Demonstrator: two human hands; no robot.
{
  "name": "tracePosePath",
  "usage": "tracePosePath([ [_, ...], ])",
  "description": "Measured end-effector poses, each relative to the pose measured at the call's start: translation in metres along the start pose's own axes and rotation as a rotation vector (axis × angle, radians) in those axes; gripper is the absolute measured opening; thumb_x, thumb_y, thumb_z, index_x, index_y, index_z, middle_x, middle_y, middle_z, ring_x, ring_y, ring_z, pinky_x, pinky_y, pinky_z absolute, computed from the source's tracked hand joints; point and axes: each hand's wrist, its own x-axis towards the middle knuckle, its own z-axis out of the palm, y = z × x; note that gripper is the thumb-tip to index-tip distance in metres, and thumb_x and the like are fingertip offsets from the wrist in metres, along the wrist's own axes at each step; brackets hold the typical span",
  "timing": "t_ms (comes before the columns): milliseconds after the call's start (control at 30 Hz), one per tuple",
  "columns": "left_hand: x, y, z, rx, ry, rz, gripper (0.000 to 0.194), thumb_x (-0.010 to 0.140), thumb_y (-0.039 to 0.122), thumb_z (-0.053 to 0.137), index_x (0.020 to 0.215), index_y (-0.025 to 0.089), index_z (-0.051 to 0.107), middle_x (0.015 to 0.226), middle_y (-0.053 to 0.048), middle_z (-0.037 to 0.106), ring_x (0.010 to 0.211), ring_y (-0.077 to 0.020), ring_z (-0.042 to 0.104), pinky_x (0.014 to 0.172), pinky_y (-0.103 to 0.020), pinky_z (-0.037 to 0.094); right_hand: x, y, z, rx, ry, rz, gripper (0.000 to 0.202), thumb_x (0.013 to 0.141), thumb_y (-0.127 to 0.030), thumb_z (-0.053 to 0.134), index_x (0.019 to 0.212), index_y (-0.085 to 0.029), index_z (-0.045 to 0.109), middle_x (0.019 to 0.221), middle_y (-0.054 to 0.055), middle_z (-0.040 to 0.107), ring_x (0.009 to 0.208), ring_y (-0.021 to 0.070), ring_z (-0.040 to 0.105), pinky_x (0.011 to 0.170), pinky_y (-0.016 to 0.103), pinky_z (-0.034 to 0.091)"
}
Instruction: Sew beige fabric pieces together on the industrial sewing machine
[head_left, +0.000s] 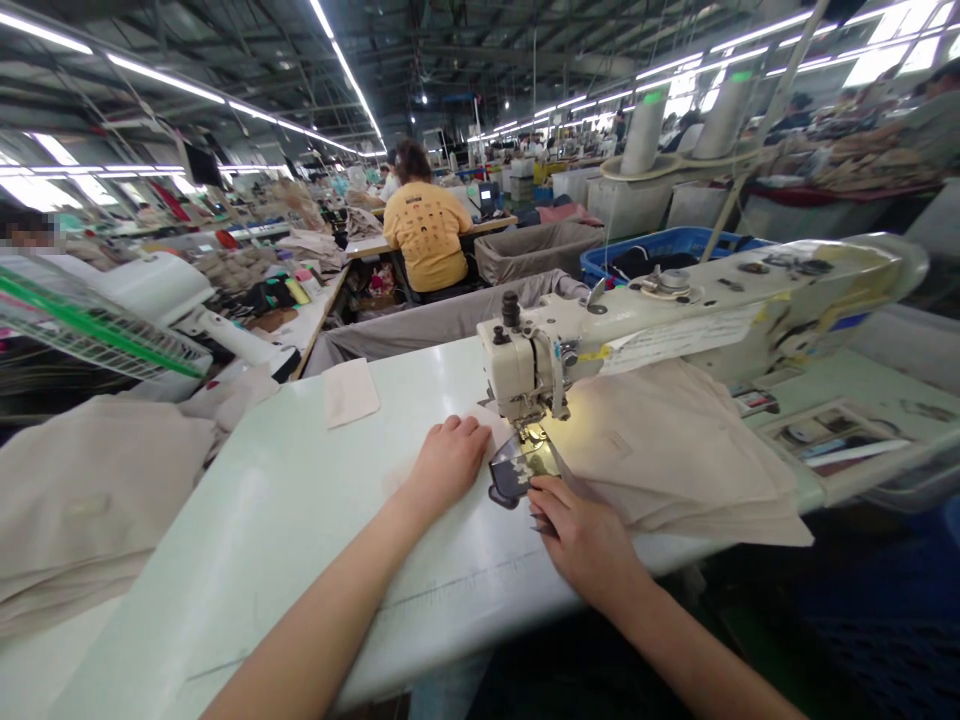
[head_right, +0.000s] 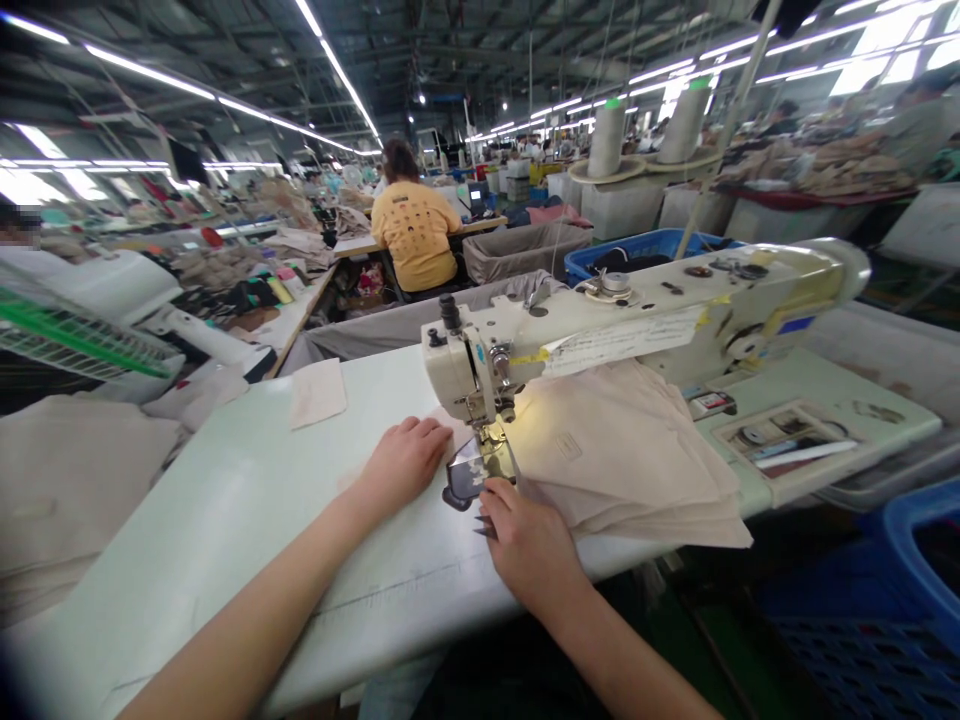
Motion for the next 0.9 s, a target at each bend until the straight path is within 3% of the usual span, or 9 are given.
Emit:
tracePosePath([
  [67, -0.008, 0.008, -0.006, 0.039, -0.057, 0.008, 0.023, 0.1, 0.023, 0.045, 0.101, 0.017, 0.067, 0.099, -0.01, 0.067, 0.092, -0.0248, 0.064, 0.078, -0.036, 0.051, 0.0, 0.001, 0.0, 0.015, 0.032, -0.006, 0.035, 0.087, -0.006, 0.052, 0.114, -0.019, 0.07, 0.128, 0.009, 0.07, 0.102, 0.0205, 0.072, 0.082, 0.029, 0.059],
  [133, -0.016, 0.017, -0.008, 0.031, -0.07, 0.062, 0.021, 0.101, 0.024, 0.045, 0.105, 0.018, 0.065, 0.099, -0.009, 0.065, 0.09, -0.0241, 0.064, 0.076, -0.036, 0.05, 0.001, 0.001, 0.0, 0.031, 0.071, -0.003, 0.034, 0.09, -0.009, 0.05, 0.118, -0.018, 0.068, 0.128, 0.01, 0.07, 0.106, 0.0206, 0.071, 0.084, 0.029, 0.059],
  [267, -0.026, 0.038, -0.002, -0.033, 0.042, 0.177, 0.026, 0.1, 0.022, 0.048, 0.125, 0.019, 0.057, 0.122, -0.01, 0.062, 0.114, -0.0262, 0.057, 0.091, -0.04, 0.05, 0.0, 0.0, -0.003, 0.02, 0.063, 0.01, 0.033, 0.095, -0.016, 0.05, 0.124, -0.018, 0.065, 0.134, 0.011, 0.066, 0.111, 0.0213, 0.069, 0.086, 0.03, 0.059],
  [467, -0.016, 0.065, 0.005, -0.043, 0.012, 0.093, 0.018, 0.098, 0.022, 0.051, 0.112, 0.016, 0.061, 0.121, -0.012, 0.062, 0.111, -0.0276, 0.056, 0.085, -0.039, 0.053, -0.001, 0.001, -0.014, -0.026, -0.049, 0.018, 0.035, 0.092, -0.016, 0.053, 0.125, -0.017, 0.066, 0.136, 0.011, 0.065, 0.106, 0.0228, 0.071, 0.084, 0.033, 0.06],
  [900, -0.01, 0.055, 0.005, -0.162, 0.069, 0.08, 0.023, 0.098, 0.026, 0.052, 0.117, 0.016, 0.06, 0.123, -0.011, 0.062, 0.116, -0.0283, 0.055, 0.093, -0.042, 0.053, 0.006, 0.0, -0.018, -0.063, -0.098, 0.044, 0.034, 0.094, -0.015, 0.052, 0.125, -0.018, 0.066, 0.137, 0.009, 0.065, 0.102, 0.0209, 0.073, 0.082, 0.03, 0.06],
])
